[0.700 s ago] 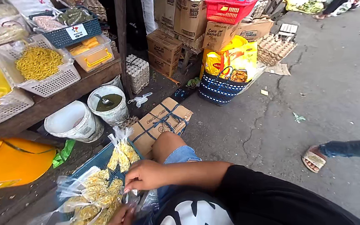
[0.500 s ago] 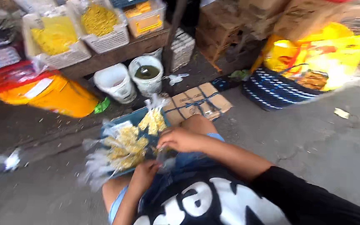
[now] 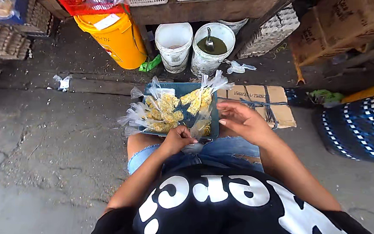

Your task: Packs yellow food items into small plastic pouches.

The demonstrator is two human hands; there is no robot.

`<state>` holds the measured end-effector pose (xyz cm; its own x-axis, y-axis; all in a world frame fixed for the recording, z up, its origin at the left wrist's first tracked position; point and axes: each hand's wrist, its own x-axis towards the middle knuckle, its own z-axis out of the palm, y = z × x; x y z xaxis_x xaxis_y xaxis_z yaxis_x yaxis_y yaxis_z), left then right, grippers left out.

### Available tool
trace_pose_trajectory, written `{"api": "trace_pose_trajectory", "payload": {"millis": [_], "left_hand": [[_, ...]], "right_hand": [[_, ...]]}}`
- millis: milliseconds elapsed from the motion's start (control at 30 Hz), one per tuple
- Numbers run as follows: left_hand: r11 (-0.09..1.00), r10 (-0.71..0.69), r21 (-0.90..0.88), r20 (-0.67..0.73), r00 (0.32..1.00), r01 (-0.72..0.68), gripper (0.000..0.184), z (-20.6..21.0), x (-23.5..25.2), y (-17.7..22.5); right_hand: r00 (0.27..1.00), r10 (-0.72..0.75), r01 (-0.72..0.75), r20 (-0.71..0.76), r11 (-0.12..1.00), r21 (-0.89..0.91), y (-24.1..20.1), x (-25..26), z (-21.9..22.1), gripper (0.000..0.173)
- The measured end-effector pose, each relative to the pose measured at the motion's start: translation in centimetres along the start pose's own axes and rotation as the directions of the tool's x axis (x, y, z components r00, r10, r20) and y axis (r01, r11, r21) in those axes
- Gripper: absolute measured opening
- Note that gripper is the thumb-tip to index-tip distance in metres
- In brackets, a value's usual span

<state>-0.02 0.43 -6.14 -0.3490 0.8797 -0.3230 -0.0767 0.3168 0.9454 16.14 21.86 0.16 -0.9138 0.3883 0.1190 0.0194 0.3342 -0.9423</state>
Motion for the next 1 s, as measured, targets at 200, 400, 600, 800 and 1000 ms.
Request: {"api": "trace_pose_trajectory", "payload": {"millis": [200,400,600,800,1000], "left_hand": [[0.999,0.028,0.038,0.017,0.999,-0.028,0.023,0.3,0.0,0.0],[0.994,0.024,0.108,0.006,1.0,-0.024,0.028,-0.2,-0.2,-0.1],[0.97,0.212,0.083,0.178,0.961,-0.229,0.043,-0.6,-0.1,1.1],[0.941,0.289,-0.212,0.103,0.952,-0.263,0.021,1.8,1.0,2.9],[0.913,0.327,-0.31,0.17,0.93,-0.264,0.034,2.8,0.8,2.7]], "right_hand": [[0.977,-0.214,0.21,0.026,0.917,-0.339,-1.7,-0.3,0.3,0.027],[0.969,-0.227,0.247,0.101,0.838,-0.486,-1.2,-0.4,-0.1,0.021],[0.964,-0.194,0.26,0.184,0.844,-0.47,-1.6,-1.0,0.4,0.023],[0.963,-0.2,0.26,0.18,0.859,-0.441,-2.1,-1.1,0.9,0.024],[0.964,-0.194,0.255,0.182,0.864,-0.434,-2.2,-1.7,1.2,0.024]]}}
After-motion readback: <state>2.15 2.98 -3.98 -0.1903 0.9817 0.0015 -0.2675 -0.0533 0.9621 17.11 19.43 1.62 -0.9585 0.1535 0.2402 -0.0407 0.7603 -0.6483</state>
